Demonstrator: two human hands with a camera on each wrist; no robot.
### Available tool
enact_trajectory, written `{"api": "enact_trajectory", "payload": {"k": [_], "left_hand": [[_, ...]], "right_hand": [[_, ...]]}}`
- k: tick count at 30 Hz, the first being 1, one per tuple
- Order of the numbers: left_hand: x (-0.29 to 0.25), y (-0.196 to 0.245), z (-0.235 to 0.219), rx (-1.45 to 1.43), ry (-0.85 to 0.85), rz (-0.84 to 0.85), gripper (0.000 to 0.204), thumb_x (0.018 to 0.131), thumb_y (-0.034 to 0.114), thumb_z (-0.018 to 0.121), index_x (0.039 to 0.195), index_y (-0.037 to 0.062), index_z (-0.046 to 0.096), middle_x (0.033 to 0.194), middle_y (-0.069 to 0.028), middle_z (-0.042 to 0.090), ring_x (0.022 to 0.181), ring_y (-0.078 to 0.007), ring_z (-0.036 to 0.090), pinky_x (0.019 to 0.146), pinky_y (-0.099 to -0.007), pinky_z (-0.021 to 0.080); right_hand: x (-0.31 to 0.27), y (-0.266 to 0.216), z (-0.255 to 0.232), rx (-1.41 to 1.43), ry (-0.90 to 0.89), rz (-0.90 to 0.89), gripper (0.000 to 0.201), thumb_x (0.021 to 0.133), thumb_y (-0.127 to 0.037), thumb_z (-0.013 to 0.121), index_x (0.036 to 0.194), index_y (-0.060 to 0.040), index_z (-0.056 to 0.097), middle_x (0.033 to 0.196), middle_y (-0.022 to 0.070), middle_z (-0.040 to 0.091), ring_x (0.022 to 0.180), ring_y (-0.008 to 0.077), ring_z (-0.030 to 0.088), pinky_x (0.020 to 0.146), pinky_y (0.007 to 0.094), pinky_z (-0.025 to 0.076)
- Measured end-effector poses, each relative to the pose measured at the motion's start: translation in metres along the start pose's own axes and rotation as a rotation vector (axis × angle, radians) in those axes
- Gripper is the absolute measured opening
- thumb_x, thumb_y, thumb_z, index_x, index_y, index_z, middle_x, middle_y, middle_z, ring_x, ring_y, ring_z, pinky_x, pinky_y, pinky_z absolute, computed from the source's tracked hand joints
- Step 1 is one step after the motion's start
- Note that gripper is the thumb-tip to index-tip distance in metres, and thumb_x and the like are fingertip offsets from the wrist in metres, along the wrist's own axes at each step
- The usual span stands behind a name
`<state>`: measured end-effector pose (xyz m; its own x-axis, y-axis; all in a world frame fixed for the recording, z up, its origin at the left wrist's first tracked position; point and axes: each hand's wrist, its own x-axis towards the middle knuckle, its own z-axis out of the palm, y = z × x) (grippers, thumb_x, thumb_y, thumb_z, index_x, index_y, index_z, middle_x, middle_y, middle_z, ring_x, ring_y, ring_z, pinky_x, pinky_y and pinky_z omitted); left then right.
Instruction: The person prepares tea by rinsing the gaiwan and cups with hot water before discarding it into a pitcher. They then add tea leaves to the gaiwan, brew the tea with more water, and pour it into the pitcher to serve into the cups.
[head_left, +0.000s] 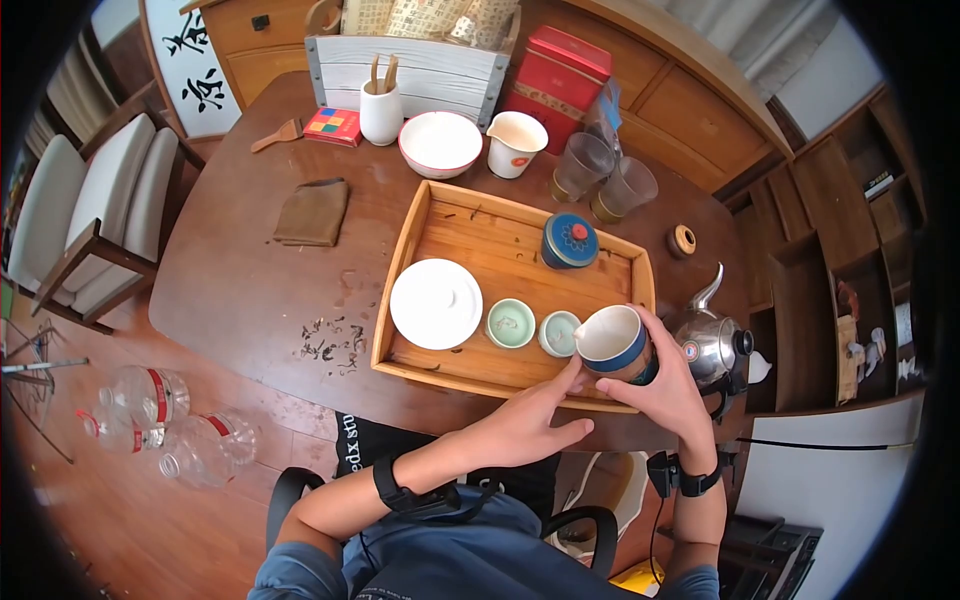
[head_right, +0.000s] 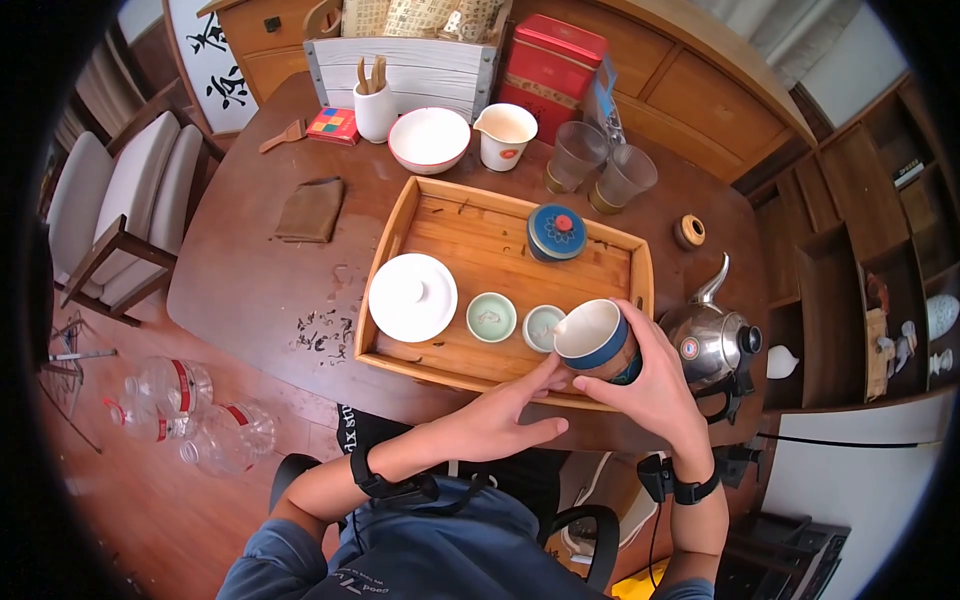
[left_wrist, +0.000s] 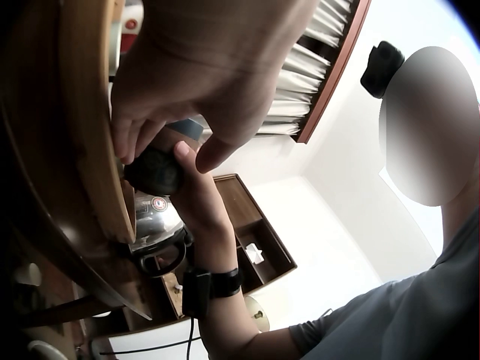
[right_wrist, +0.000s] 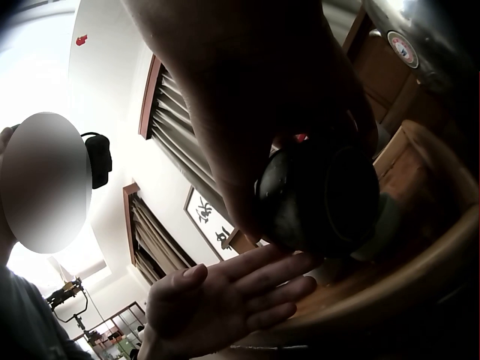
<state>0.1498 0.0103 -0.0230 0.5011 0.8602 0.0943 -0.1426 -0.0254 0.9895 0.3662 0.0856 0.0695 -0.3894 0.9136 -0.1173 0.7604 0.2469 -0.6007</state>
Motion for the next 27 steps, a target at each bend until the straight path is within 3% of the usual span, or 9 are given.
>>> {"api": "enact_trajectory", "payload": {"k": [2, 5, 8, 11, 17, 20, 23, 27], "left_hand": [[0.0, -0.001, 0.0, 0.005, 0.002, -0.009, 0.096, 0.106, 0.017, 0.068, 0.169, -0.0037, -0.001, 0.161, -0.025, 0.047, 0.148, -0.0325, 0.049, 0.124, -0.042, 0.038], [0.0, 0.001, 0.0, -0.003, 0.003, -0.011, 0.096, 0.105, 0.017, 0.068, 0.169, -0.0038, 0.0, 0.161, -0.0251, 0.047, 0.147, -0.0318, 0.049, 0.124, -0.0418, 0.039], [0.0, 0.0, -0.001, -0.018, 0.01, -0.017, 0.096, 0.105, 0.016, 0.069, 0.169, -0.0039, 0.001, 0.16, -0.0248, 0.048, 0.147, -0.0311, 0.05, 0.123, -0.0413, 0.039], [0.0, -0.002, -0.001, -0.02, 0.009, -0.025, 0.096, 0.105, 0.016, 0.069, 0.169, -0.004, 0.001, 0.16, -0.0245, 0.049, 0.146, -0.0304, 0.051, 0.123, -0.041, 0.04], [0.001, -0.008, -0.002, -0.04, 0.001, -0.052, 0.095, 0.105, 0.015, 0.069, 0.17, -0.0028, 0.002, 0.161, -0.0234, 0.048, 0.146, -0.0289, 0.051, 0.122, -0.0409, 0.04], [0.001, -0.008, -0.004, -0.069, -0.002, -0.065, 0.094, 0.105, 0.015, 0.068, 0.171, -0.0016, 0.002, 0.162, -0.0226, 0.048, 0.146, -0.0285, 0.051, 0.122, -0.041, 0.041], [0.001, -0.016, -0.001, -0.048, 0.053, 0.014, 0.096, 0.104, 0.024, 0.07, 0.168, -0.0086, 0.006, 0.153, -0.0273, 0.055, 0.137, -0.039, 0.059, 0.117, -0.0442, 0.047], [0.0, -0.019, 0.0, -0.066, 0.057, 0.018, 0.095, 0.104, 0.024, 0.069, 0.168, -0.0079, 0.005, 0.155, -0.0263, 0.054, 0.137, -0.0384, 0.06, 0.117, -0.0439, 0.047]], "right_hand": [[0.0, 0.0, 0.0, 0.002, 0.001, 0.008, 0.099, 0.071, -0.019, 0.093, 0.156, -0.001, 0.045, 0.144, 0.0175, 0.062, 0.137, 0.0275, 0.058, 0.119, 0.0404, 0.042], [0.0, 0.001, 0.0, 0.016, -0.006, 0.015, 0.102, 0.073, -0.035, 0.096, 0.155, -0.0012, 0.047, 0.151, 0.0247, 0.057, 0.142, 0.0399, 0.055, 0.119, 0.0464, 0.043], [-0.001, 0.003, 0.001, 0.047, -0.007, 0.019, 0.102, 0.073, -0.034, 0.096, 0.155, -0.0009, 0.046, 0.151, 0.0252, 0.057, 0.141, 0.0394, 0.056, 0.119, 0.0459, 0.044], [0.0, -0.003, 0.001, 0.073, -0.024, 0.041, 0.101, 0.072, -0.022, 0.094, 0.157, 0.0, 0.043, 0.147, 0.0188, 0.06, 0.139, 0.0282, 0.057, 0.12, 0.0409, 0.042], [0.0, 0.001, 0.004, 0.052, -0.015, 0.039, 0.103, 0.073, -0.023, 0.095, 0.158, 0.0001, 0.042, 0.148, 0.019, 0.06, 0.139, 0.0284, 0.057, 0.12, 0.041, 0.042], [0.0, 0.0, 0.005, 0.059, 0.0, 0.002, 0.1, 0.074, -0.032, 0.097, 0.154, -0.0005, 0.046, 0.148, 0.0244, 0.059, 0.138, 0.0373, 0.059, 0.117, 0.0447, 0.046], [0.0, -0.002, 0.006, 0.057, 0.002, -0.01, 0.1, 0.074, -0.032, 0.097, 0.154, -0.0004, 0.046, 0.147, 0.0241, 0.059, 0.137, 0.0365, 0.059, 0.116, 0.0445, 0.047], [0.0, -0.001, 0.006, 0.088, -0.005, 0.009, 0.1, 0.075, -0.028, 0.096, 0.156, 0.0002, 0.045, 0.147, 0.0216, 0.06, 0.137, 0.0325, 0.059, 0.117, 0.0425, 0.045]]}}
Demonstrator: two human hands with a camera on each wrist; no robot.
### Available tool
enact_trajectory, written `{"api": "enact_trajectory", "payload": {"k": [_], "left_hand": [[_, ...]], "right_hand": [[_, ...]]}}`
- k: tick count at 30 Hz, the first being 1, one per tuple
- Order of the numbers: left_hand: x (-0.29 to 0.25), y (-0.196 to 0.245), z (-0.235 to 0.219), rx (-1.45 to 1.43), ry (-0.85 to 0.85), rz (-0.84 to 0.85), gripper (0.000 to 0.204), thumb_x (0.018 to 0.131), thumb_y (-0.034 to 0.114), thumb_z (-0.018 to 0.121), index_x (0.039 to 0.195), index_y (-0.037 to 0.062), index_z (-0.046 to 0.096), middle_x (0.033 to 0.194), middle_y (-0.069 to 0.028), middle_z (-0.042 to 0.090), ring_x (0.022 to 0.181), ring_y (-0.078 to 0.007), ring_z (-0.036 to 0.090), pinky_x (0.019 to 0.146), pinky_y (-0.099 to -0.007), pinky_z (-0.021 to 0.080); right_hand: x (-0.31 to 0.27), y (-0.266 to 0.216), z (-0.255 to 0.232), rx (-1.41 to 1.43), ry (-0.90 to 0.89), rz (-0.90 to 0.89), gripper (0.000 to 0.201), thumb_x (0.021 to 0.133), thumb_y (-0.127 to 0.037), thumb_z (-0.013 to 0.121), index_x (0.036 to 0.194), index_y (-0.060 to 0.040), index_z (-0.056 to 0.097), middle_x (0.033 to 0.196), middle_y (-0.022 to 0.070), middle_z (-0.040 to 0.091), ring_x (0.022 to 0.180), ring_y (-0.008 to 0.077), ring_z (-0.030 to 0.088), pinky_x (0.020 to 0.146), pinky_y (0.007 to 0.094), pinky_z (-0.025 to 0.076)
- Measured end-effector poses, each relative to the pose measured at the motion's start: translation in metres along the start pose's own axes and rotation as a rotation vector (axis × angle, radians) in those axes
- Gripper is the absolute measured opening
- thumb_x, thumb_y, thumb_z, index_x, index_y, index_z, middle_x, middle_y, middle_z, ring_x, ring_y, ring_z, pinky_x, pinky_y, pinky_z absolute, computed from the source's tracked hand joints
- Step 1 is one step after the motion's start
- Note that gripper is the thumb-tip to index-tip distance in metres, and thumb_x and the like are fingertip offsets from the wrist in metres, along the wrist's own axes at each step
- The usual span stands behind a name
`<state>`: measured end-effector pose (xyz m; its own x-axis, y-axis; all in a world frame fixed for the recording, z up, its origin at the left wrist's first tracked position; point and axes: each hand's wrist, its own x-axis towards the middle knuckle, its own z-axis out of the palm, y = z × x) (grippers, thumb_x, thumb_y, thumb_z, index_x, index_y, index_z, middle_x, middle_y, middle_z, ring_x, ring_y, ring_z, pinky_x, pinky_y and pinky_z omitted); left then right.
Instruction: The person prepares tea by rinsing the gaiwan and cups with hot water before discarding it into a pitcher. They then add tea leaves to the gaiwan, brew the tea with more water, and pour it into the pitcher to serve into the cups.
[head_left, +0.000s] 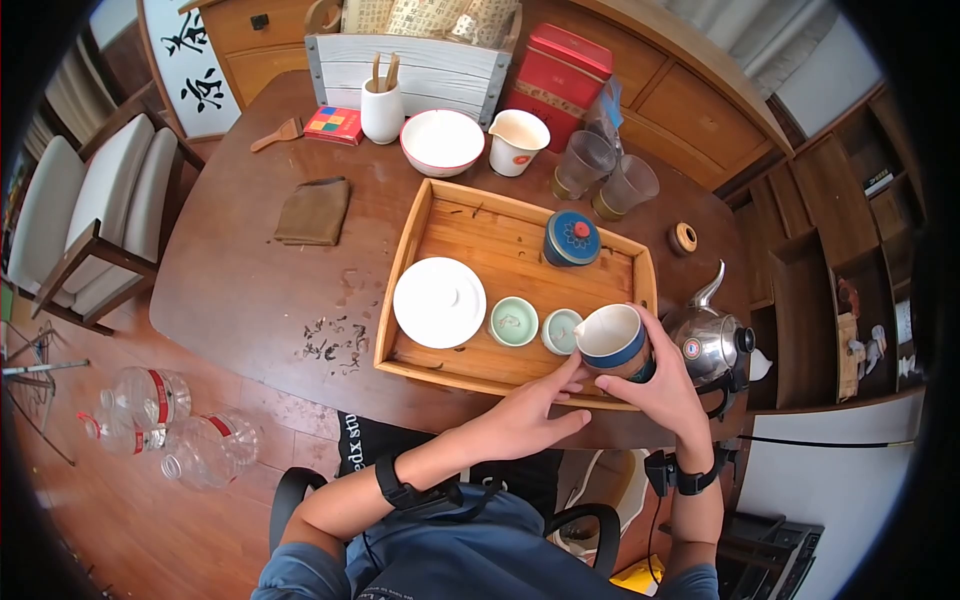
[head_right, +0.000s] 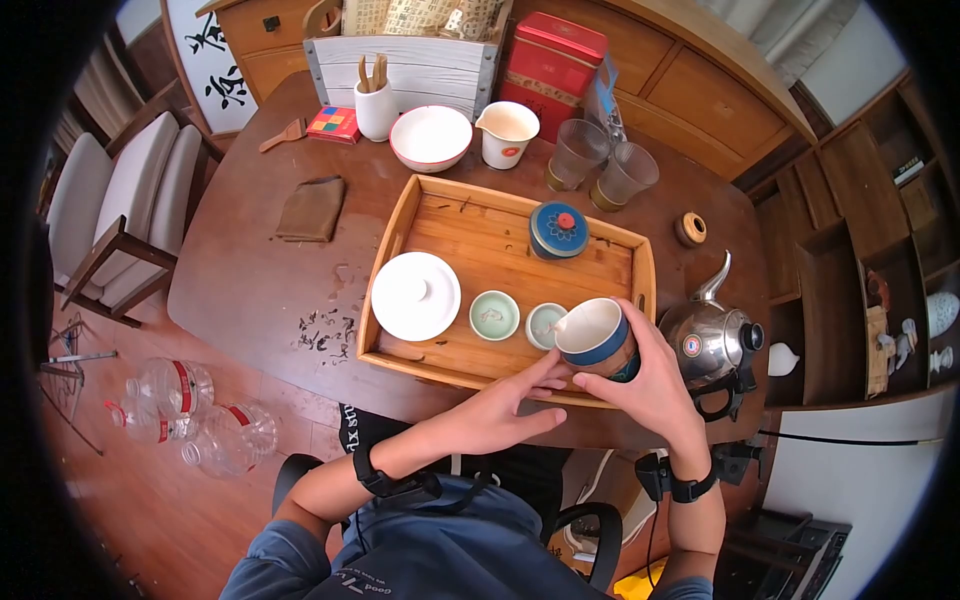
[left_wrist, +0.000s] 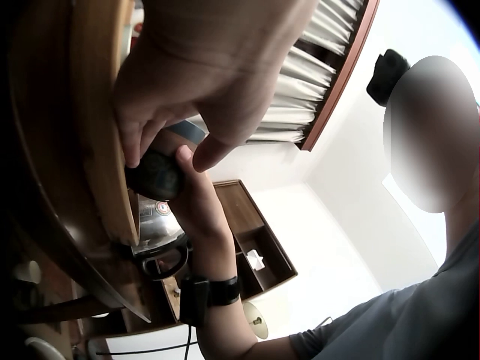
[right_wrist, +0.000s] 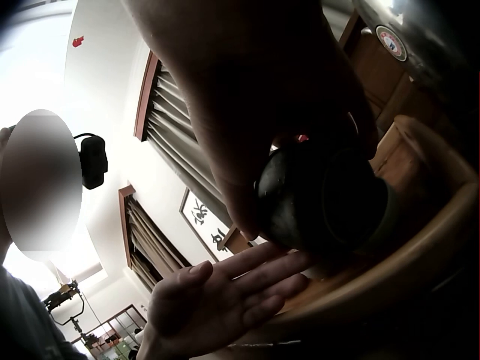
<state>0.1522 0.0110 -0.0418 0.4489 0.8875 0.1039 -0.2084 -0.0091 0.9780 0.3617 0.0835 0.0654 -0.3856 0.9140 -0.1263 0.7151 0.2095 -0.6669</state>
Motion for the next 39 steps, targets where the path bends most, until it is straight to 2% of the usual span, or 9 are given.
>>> {"api": "enact_trajectory", "payload": {"k": [2, 5, 8, 11, 26, 35, 39], "left_hand": [[0.0, 0.002, -0.001, -0.009, -0.004, -0.006, 0.095, 0.105, 0.023, 0.069, 0.168, -0.0076, 0.005, 0.156, -0.0257, 0.054, 0.137, -0.0381, 0.06, 0.117, -0.0437, 0.048], [-0.002, 0.009, -0.002, -0.054, -0.035, -0.077, 0.091, 0.107, 0.011, 0.066, 0.171, 0.0007, 0.003, 0.163, -0.0213, 0.047, 0.146, -0.0269, 0.051, 0.122, -0.0399, 0.041], [-0.002, 0.006, -0.001, -0.065, -0.036, -0.06, 0.091, 0.107, 0.011, 0.066, 0.172, 0.0014, 0.003, 0.163, -0.0207, 0.047, 0.145, -0.0265, 0.051, 0.121, -0.0394, 0.041], [-0.002, 0.005, -0.002, -0.063, -0.038, -0.064, 0.091, 0.107, 0.011, 0.067, 0.172, 0.0019, 0.004, 0.163, -0.0198, 0.048, 0.144, -0.0263, 0.052, 0.121, -0.0391, 0.041], [-0.006, 0.008, 0.004, -0.046, -0.028, -0.037, 0.096, 0.105, 0.01, 0.069, 0.174, 0.0092, 0.001, 0.162, -0.017, 0.049, 0.139, -0.0267, 0.056, 0.117, -0.0397, 0.045], [-0.011, 0.013, 0.007, -0.008, -0.011, 0.01, 0.096, 0.103, 0.007, 0.069, 0.175, 0.0128, 0.004, 0.16, -0.0149, 0.052, 0.137, -0.0257, 0.057, 0.115, -0.0388, 0.045], [-0.013, 0.014, 0.006, 0.008, -0.015, 0.002, 0.096, 0.103, 0.007, 0.069, 0.175, 0.013, 0.006, 0.162, -0.0146, 0.048, 0.138, -0.0254, 0.056, 0.114, -0.0389, 0.045]], "right_hand": [[0.0, -0.002, 0.0, 0.019, -0.016, 0.032, 0.102, 0.074, -0.021, 0.095, 0.158, 0.0009, 0.042, 0.148, 0.0175, 0.06, 0.138, 0.0259, 0.057, 0.119, 0.0393, 0.042], [-0.001, 0.003, 0.002, 0.049, -0.01, 0.035, 0.101, 0.075, -0.02, 0.094, 0.159, 0.0006, 0.041, 0.147, 0.0164, 0.06, 0.138, 0.025, 0.057, 0.119, 0.0388, 0.042], [-0.002, 0.005, 0.003, 0.065, -0.011, 0.02, 0.1, 0.075, -0.018, 0.093, 0.159, -0.0002, 0.041, 0.147, 0.0155, 0.06, 0.138, 0.0243, 0.056, 0.119, 0.0387, 0.042], [-0.003, 0.006, 0.004, 0.074, 0.013, -0.005, 0.1, 0.075, -0.028, 0.096, 0.156, 0.0002, 0.044, 0.145, 0.0229, 0.061, 0.136, 0.0341, 0.06, 0.116, 0.0433, 0.046], [-0.007, 0.01, 0.001, 0.067, 0.015, -0.014, 0.101, 0.074, -0.026, 0.096, 0.157, 0.0001, 0.044, 0.147, 0.0226, 0.06, 0.138, 0.0337, 0.059, 0.117, 0.043, 0.045], [-0.013, 0.004, -0.002, 0.157, 0.019, -0.012, 0.1, 0.073, -0.019, 0.095, 0.156, 0.0007, 0.045, 0.145, 0.0184, 0.063, 0.137, 0.0274, 0.059, 0.118, 0.04, 0.044], [-0.014, 0.002, -0.002, 0.185, 0.014, -0.006, 0.099, 0.072, -0.017, 0.095, 0.155, 0.0012, 0.046, 0.145, 0.0178, 0.063, 0.136, 0.0267, 0.06, 0.118, 0.0399, 0.044]]}}
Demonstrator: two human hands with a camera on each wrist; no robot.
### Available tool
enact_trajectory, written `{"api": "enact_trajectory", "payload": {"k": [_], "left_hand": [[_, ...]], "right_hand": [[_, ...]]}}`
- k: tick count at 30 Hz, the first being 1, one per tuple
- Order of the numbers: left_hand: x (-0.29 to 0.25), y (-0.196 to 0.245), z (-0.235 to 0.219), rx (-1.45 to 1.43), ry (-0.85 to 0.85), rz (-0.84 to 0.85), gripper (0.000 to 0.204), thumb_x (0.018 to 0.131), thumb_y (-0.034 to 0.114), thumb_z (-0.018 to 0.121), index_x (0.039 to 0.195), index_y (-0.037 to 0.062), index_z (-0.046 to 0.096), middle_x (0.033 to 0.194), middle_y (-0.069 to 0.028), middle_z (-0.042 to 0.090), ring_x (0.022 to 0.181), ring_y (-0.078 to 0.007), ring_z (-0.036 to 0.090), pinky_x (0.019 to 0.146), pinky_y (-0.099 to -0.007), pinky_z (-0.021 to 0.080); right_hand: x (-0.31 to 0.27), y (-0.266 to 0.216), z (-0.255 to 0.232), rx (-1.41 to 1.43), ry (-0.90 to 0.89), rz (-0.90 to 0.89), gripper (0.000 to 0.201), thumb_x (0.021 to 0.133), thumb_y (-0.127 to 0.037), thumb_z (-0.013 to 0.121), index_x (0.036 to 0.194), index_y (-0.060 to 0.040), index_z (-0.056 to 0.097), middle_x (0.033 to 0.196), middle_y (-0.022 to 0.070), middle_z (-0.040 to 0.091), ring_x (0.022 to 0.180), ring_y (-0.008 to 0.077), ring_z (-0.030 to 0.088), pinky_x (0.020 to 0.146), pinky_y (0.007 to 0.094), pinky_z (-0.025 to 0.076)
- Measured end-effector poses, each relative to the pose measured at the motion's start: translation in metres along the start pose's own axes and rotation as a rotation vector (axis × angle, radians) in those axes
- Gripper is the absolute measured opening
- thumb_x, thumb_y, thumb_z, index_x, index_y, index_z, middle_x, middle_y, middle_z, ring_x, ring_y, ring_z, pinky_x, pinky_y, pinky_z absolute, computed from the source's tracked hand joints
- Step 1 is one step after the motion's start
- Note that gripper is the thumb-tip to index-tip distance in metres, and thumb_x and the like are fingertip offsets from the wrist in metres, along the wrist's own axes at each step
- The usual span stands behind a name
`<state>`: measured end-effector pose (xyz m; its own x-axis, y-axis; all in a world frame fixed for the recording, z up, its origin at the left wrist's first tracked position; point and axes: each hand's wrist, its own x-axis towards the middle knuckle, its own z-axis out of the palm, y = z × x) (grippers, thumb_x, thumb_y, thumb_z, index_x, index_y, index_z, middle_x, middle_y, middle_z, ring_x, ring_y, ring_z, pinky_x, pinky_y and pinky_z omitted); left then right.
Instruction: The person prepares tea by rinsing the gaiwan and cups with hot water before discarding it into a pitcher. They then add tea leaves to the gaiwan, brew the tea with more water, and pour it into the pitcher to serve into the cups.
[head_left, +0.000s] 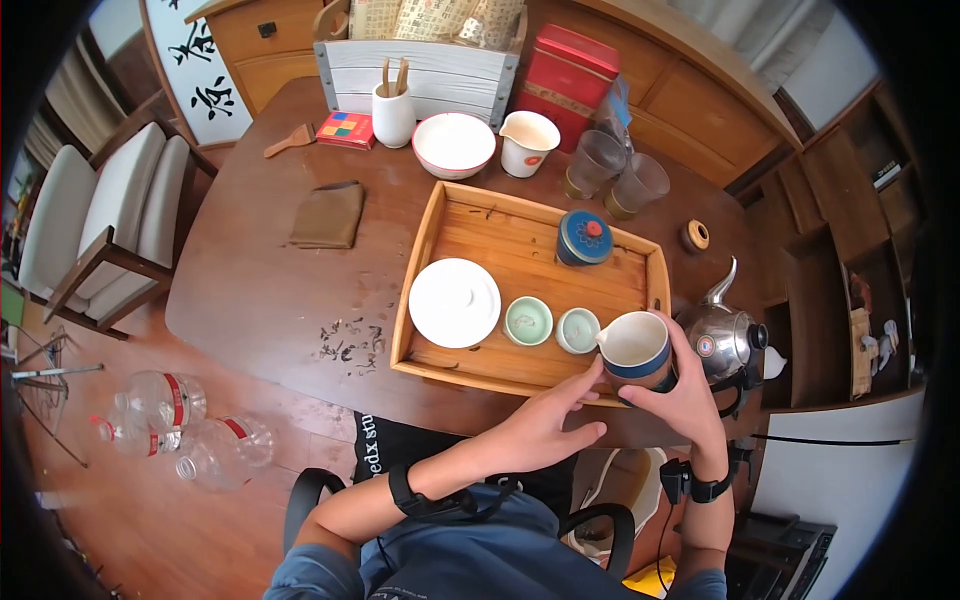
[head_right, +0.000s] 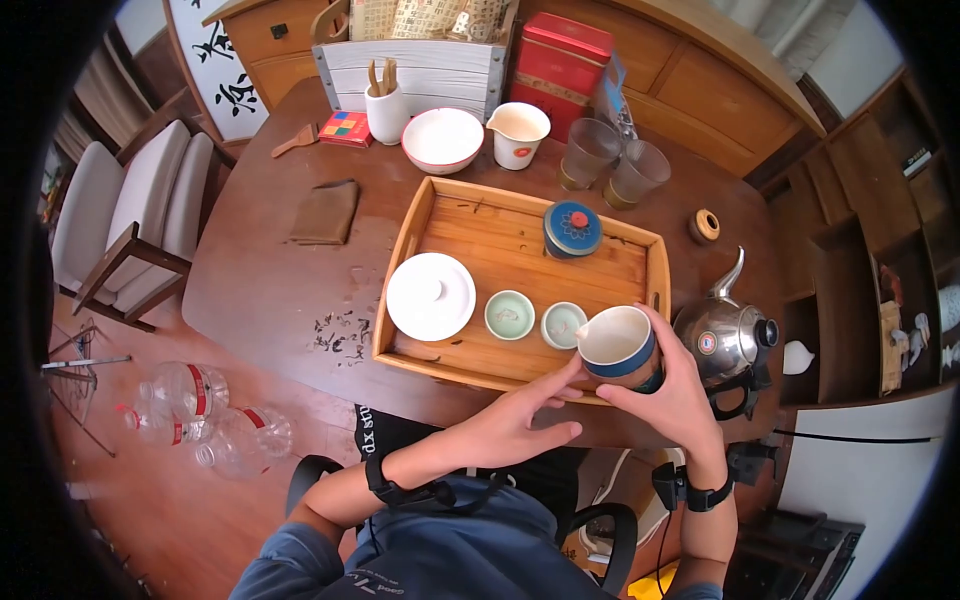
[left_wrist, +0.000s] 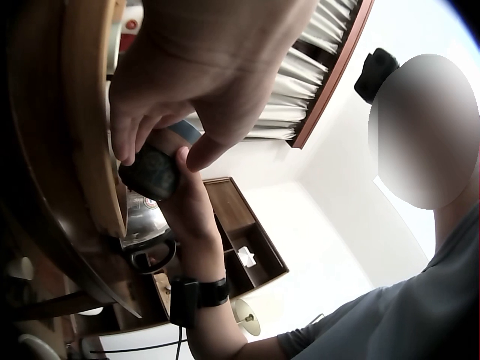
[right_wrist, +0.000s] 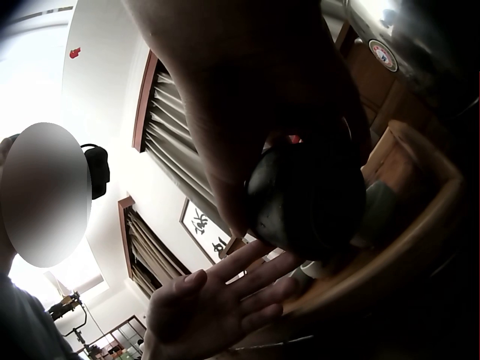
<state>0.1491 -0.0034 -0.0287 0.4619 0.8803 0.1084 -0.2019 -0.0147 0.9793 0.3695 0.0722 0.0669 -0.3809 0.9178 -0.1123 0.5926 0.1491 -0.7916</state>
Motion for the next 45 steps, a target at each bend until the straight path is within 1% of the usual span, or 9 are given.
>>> {"api": "enact_trajectory", "payload": {"k": [8, 11, 15, 22, 29, 36, 41, 44, 45], "left_hand": [[-0.005, 0.002, 0.003, -0.029, 0.01, -0.01, 0.093, 0.103, 0.007, 0.07, 0.174, 0.0129, 0.011, 0.166, -0.0153, 0.043, 0.141, -0.0256, 0.055, 0.115, -0.0393, 0.046], [-0.008, 0.009, 0.005, -0.032, 0.039, 0.033, 0.09, 0.101, 0.014, 0.07, 0.173, 0.0089, 0.016, 0.164, -0.0224, 0.043, 0.137, -0.0325, 0.057, 0.114, -0.0422, 0.048], [-0.016, 0.029, 0.004, -0.04, 0.057, 0.026, 0.088, 0.099, 0.013, 0.072, 0.171, 0.0059, 0.022, 0.171, -0.0245, 0.033, 0.15, -0.0363, 0.045, 0.118, -0.0417, 0.044], [-0.039, 0.057, -0.003, 0.153, 0.13, 0.106, 0.088, 0.099, 0.006, 0.073, 0.171, 0.0044, 0.022, 0.172, -0.02, 0.03, 0.15, -0.0316, 0.046, 0.116, -0.0402, 0.046], [-0.061, 0.081, -0.026, 0.391, 0.257, 0.132, 0.086, 0.096, 0.008, 0.076, 0.168, 0.0022, 0.03, 0.169, -0.024, 0.035, 0.154, -0.0385, 0.041, 0.124, -0.043, 0.035], [-0.074, 0.088, -0.048, 0.546, 0.387, 0.153, 0.085, 0.096, 0.009, 0.076, 0.168, 0.0022, 0.031, 0.169, -0.0251, 0.036, 0.156, -0.04, 0.038, 0.124, -0.0442, 0.035], [-0.07, 0.092, -0.072, 0.533, 0.418, 0.177, 0.079, 0.098, 0.006, 0.072, 0.167, 0.0043, 0.035, 0.169, -0.0219, 0.039, 0.147, -0.0311, 0.05, 0.117, -0.0412, 0.044], [-0.05, 0.1, -0.095, 0.495, 0.4, 0.226, 0.072, 0.1, 0.012, 0.07, 0.163, 0.0001, 0.039, 0.165, -0.0255, 0.041, 0.15, -0.0404, 0.047, 0.121, -0.0435, 0.04], [-0.041, 0.105, -0.102, 0.47, 0.407, 0.196, 0.066, 0.103, 0.017, 0.069, 0.161, 0.0006, 0.042, 0.164, -0.0238, 0.044, 0.146, -0.0372, 0.052, 0.118, -0.042, 0.043]], "right_hand": [[-0.006, -0.004, -0.002, -0.06, 0.03, -0.051, 0.1, 0.07, -0.017, 0.096, 0.155, 0.0006, 0.046, 0.146, 0.0183, 0.062, 0.137, 0.0273, 0.06, 0.117, 0.0408, 0.045], [-0.01, -0.011, -0.001, -0.051, 0.042, -0.046, 0.101, 0.07, -0.019, 0.096, 0.156, 0.0007, 0.046, 0.146, 0.0169, 0.062, 0.136, 0.0262, 0.06, 0.117, 0.0407, 0.044], [-0.015, -0.018, 0.001, 0.169, 0.041, -0.015, 0.107, 0.069, -0.021, 0.097, 0.158, 0.0004, 0.043, 0.145, 0.013, 0.06, 0.137, 0.0234, 0.057, 0.119, 0.0392, 0.042], [-0.018, -0.023, 0.018, 0.325, 0.017, -0.035, 0.117, 0.066, -0.022, 0.102, 0.161, 0.0013, 0.037, 0.152, 0.0132, 0.054, 0.142, 0.0237, 0.054, 0.121, 0.0398, 0.041], [0.001, -0.047, 0.045, 0.331, -0.032, -0.099, 0.114, 0.068, -0.018, 0.102, 0.161, -0.0019, 0.037, 0.154, 0.013, 0.052, 0.144, 0.0239, 0.052, 0.122, 0.0397, 0.04], [0.032, -0.077, 0.072, 0.342, -0.076, -0.204, 0.111, 0.074, -0.018, 0.099, 0.163, -0.0039, 0.034, 0.155, 0.0126, 0.051, 0.145, 0.0235, 0.05, 0.122, 0.0393, 0.039], [0.057, -0.081, 0.081, 0.263, -0.069, -0.333, 0.103, 0.075, -0.017, 0.097, 0.159, -0.004, 0.038, 0.152, 0.0123, 0.052, 0.144, 0.0228, 0.051, 0.12, 0.0385, 0.04], [0.08, -0.091, 0.072, 0.24, -0.043, -0.385, 0.097, 0.076, -0.015, 0.096, 0.154, -0.0045, 0.041, 0.149, 0.0119, 0.053, 0.142, 0.0224, 0.052, 0.119, 0.0384, 0.041], [0.089, -0.096, 0.069, 0.238, -0.036, -0.394, 0.09, 0.076, -0.013, 0.093, 0.151, -0.0051, 0.043, 0.146, 0.0123, 0.054, 0.14, 0.0222, 0.053, 0.118, 0.0387, 0.042]]}}
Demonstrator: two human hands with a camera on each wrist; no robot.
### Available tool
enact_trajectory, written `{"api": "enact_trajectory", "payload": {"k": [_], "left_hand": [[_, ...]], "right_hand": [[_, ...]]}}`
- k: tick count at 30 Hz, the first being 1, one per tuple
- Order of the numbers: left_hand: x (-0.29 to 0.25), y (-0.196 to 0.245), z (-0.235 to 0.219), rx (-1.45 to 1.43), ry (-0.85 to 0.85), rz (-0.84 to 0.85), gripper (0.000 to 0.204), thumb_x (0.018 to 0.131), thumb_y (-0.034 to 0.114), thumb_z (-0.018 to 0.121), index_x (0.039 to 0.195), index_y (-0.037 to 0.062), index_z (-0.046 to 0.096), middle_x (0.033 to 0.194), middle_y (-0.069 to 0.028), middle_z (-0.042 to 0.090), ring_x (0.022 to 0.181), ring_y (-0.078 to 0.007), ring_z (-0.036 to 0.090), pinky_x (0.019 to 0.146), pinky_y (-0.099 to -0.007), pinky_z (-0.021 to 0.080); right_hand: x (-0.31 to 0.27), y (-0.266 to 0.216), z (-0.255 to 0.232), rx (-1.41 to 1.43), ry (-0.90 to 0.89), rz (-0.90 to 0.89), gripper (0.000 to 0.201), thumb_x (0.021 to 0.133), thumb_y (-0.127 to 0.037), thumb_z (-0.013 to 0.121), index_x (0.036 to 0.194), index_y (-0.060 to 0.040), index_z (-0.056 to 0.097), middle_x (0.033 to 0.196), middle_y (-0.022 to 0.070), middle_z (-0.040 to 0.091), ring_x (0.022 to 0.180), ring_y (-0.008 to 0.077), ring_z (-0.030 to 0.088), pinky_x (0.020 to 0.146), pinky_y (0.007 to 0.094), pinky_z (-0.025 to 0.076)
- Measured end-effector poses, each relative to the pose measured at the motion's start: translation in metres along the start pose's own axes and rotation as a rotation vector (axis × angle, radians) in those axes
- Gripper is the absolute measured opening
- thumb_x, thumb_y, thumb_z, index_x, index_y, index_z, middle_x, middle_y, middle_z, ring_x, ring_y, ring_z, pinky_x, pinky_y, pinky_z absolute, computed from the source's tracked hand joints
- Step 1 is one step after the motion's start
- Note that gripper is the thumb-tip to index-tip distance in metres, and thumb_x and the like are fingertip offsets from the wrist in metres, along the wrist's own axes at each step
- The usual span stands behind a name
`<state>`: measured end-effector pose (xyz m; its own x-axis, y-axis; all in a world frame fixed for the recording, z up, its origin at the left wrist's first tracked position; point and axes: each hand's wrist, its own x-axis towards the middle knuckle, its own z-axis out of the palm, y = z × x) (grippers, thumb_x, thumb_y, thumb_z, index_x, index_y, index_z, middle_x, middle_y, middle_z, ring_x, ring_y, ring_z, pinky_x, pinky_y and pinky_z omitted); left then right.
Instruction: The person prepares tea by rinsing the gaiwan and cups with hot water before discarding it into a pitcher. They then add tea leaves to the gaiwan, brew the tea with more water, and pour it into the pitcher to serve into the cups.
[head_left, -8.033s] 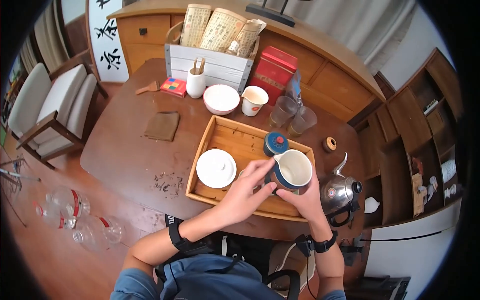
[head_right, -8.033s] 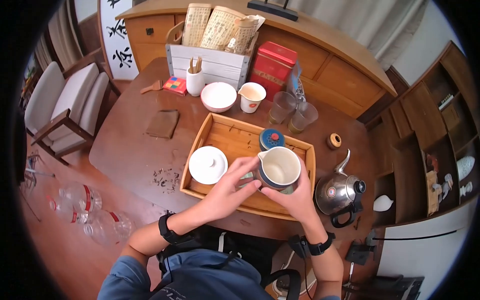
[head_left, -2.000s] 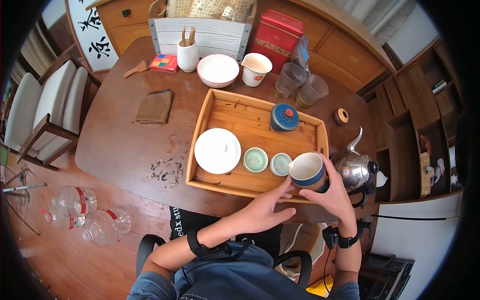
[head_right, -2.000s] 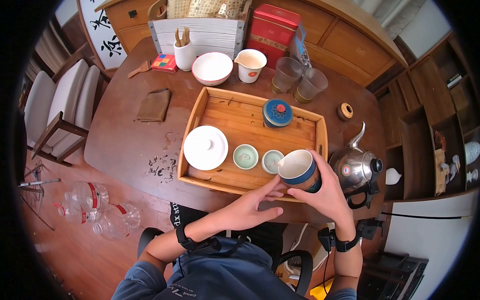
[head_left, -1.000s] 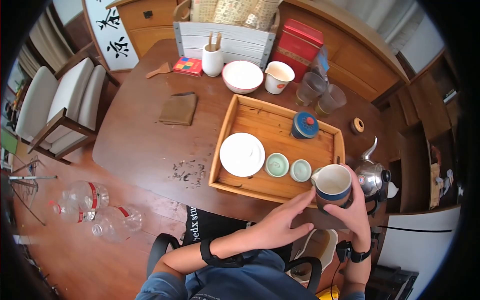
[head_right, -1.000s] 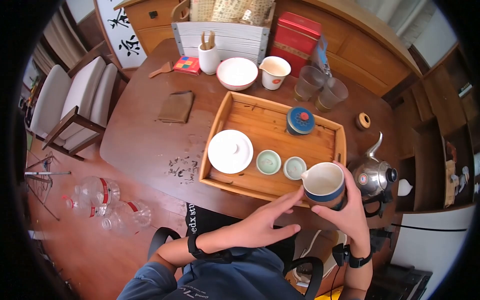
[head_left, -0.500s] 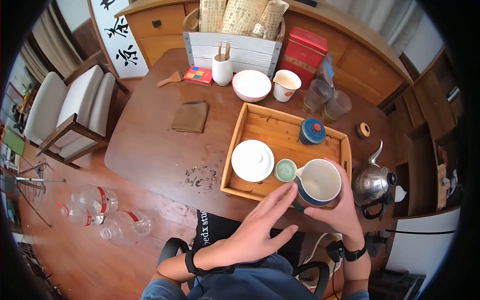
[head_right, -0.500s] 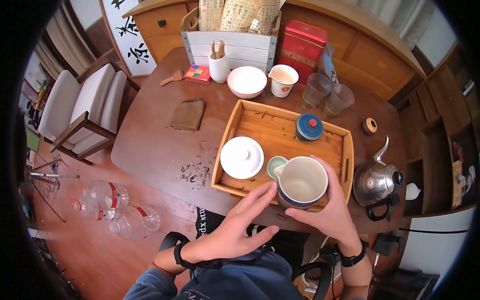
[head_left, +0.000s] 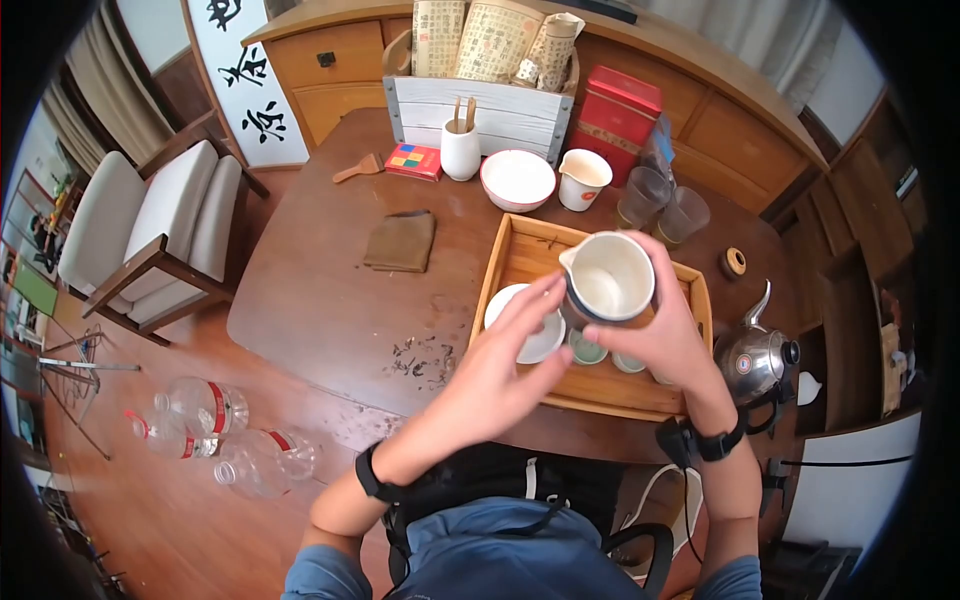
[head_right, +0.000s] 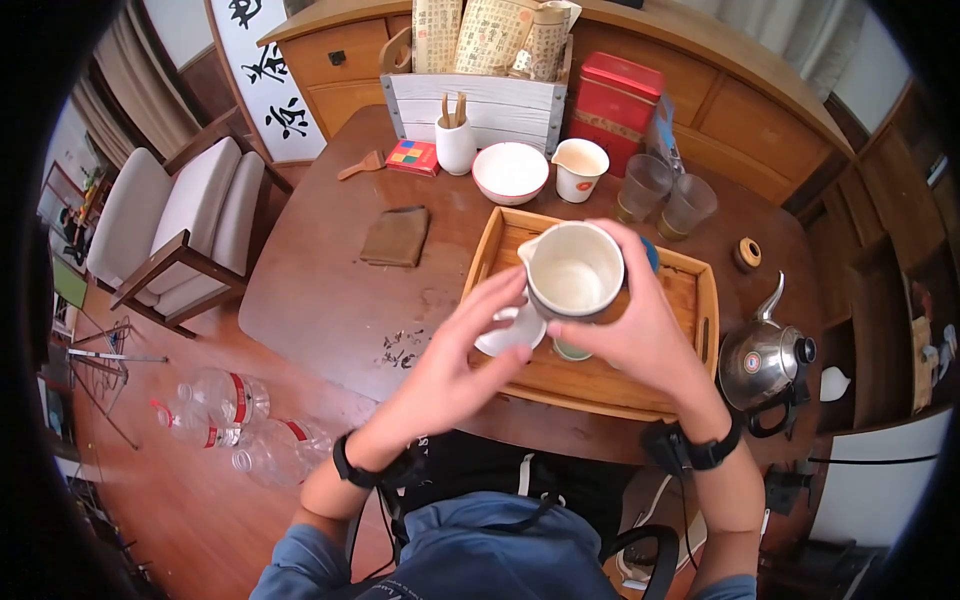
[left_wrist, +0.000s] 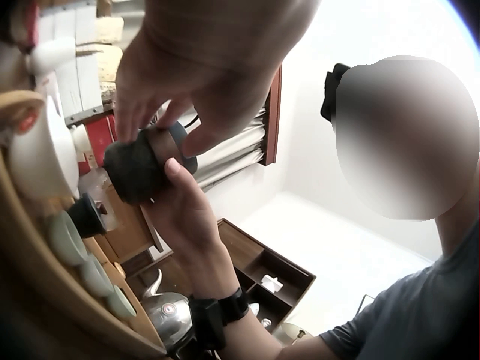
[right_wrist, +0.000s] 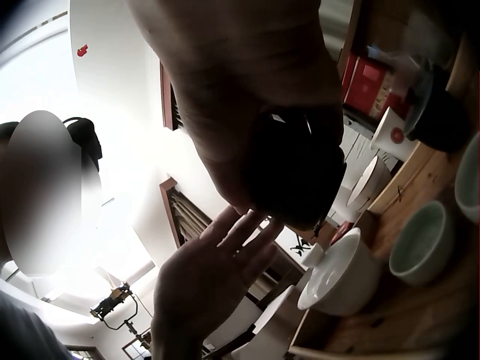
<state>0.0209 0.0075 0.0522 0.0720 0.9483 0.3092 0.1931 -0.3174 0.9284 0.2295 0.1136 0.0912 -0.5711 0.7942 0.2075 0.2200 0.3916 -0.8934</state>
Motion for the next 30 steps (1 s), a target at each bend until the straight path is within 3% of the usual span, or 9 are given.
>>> {"api": "enact_trajectory", "payload": {"k": [6, 10, 16, 20, 23, 25, 28, 30], "left_hand": [[0.066, -0.02, -0.012, -0.24, 0.01, -0.183, 0.072, 0.111, 0.04, 0.059, 0.164, -0.0018, 0.035, 0.159, -0.0236, 0.051, 0.143, -0.0323, 0.056, 0.116, -0.041, 0.044], [0.082, -0.029, -0.018, -0.163, -0.105, -0.289, 0.079, 0.113, 0.047, 0.05, 0.169, -0.002, 0.024, 0.167, -0.0224, 0.04, 0.155, -0.0288, 0.04, 0.126, -0.0385, 0.031], [0.087, -0.055, -0.019, -0.055, -0.072, -0.261, 0.08, 0.113, 0.049, 0.049, 0.168, -0.0047, 0.025, 0.167, -0.0241, 0.041, 0.154, -0.03, 0.042, 0.125, -0.0391, 0.033], [0.087, -0.063, -0.022, -0.06, -0.082, -0.348, 0.082, 0.113, 0.051, 0.048, 0.166, -0.0063, 0.027, 0.165, -0.0244, 0.044, 0.152, -0.0309, 0.044, 0.123, -0.0392, 0.037], [0.085, -0.072, -0.025, -0.117, -0.109, -0.362, 0.083, 0.111, 0.053, 0.049, 0.164, -0.0084, 0.03, 0.165, -0.0271, 0.043, 0.154, -0.0331, 0.043, 0.124, -0.0389, 0.035], [0.085, -0.082, -0.027, -0.149, -0.127, -0.386, 0.081, 0.112, 0.052, 0.048, 0.163, -0.0081, 0.033, 0.164, -0.0268, 0.046, 0.152, -0.032, 0.045, 0.123, -0.0387, 0.036], [0.086, -0.088, -0.028, -0.098, -0.122, -0.351, 0.071, 0.115, 0.045, 0.048, 0.166, -0.0028, 0.034, 0.156, -0.0157, 0.054, 0.14, -0.0232, 0.052, 0.117, -0.0365, 0.042], [0.084, -0.082, -0.029, -0.099, -0.119, -0.343, 0.074, 0.113, 0.047, 0.048, 0.164, -0.0057, 0.034, 0.159, -0.0229, 0.051, 0.145, -0.028, 0.051, 0.118, -0.0376, 0.041]], "right_hand": [[0.044, 0.03, -0.008, -0.043, 0.031, 0.017, 0.087, 0.075, -0.015, 0.092, 0.147, -0.0037, 0.045, 0.14, 0.0146, 0.058, 0.135, 0.0237, 0.057, 0.113, 0.039, 0.045], [0.061, 0.055, -0.006, -0.104, 0.024, 0.041, 0.089, 0.073, -0.02, 0.094, 0.144, -0.0019, 0.045, 0.137, 0.0165, 0.061, 0.133, 0.0271, 0.06, 0.111, 0.039, 0.047], [0.067, 0.071, 0.002, -0.196, -0.001, 0.083, 0.087, 0.073, -0.022, 0.094, 0.142, -0.0015, 0.045, 0.135, 0.0205, 0.063, 0.132, 0.0333, 0.061, 0.109, 0.0421, 0.048], [0.066, 0.083, 0.007, -0.213, -0.036, 0.114, 0.081, 0.075, -0.016, 0.094, 0.139, -0.0052, 0.046, 0.132, 0.0131, 0.063, 0.129, 0.0231, 0.061, 0.109, 0.038, 0.048], [0.064, 0.084, 0.009, -0.218, -0.066, 0.124, 0.08, 0.075, -0.016, 0.094, 0.138, -0.0048, 0.046, 0.131, 0.015, 0.064, 0.128, 0.0253, 0.062, 0.108, 0.0392, 0.048], [0.063, 0.085, 0.01, -0.249, -0.069, 0.111, 0.085, 0.074, -0.019, 0.094, 0.141, -0.0023, 0.045, 0.133, 0.0199, 0.064, 0.129, 0.0327, 0.062, 0.109, 0.0427, 0.049], [0.063, 0.086, 0.01, -0.283, -0.086, 0.094, 0.092, 0.073, -0.022, 0.094, 0.146, 0.0008, 0.043, 0.138, 0.0253, 0.063, 0.132, 0.0407, 0.061, 0.111, 0.0463, 0.048], [0.063, 0.086, 0.009, -0.29, -0.111, 0.091, 0.095, 0.074, -0.022, 0.093, 0.15, 0.0019, 0.041, 0.142, 0.0262, 0.059, 0.136, 0.0419, 0.057, 0.114, 0.0464, 0.046]]}}
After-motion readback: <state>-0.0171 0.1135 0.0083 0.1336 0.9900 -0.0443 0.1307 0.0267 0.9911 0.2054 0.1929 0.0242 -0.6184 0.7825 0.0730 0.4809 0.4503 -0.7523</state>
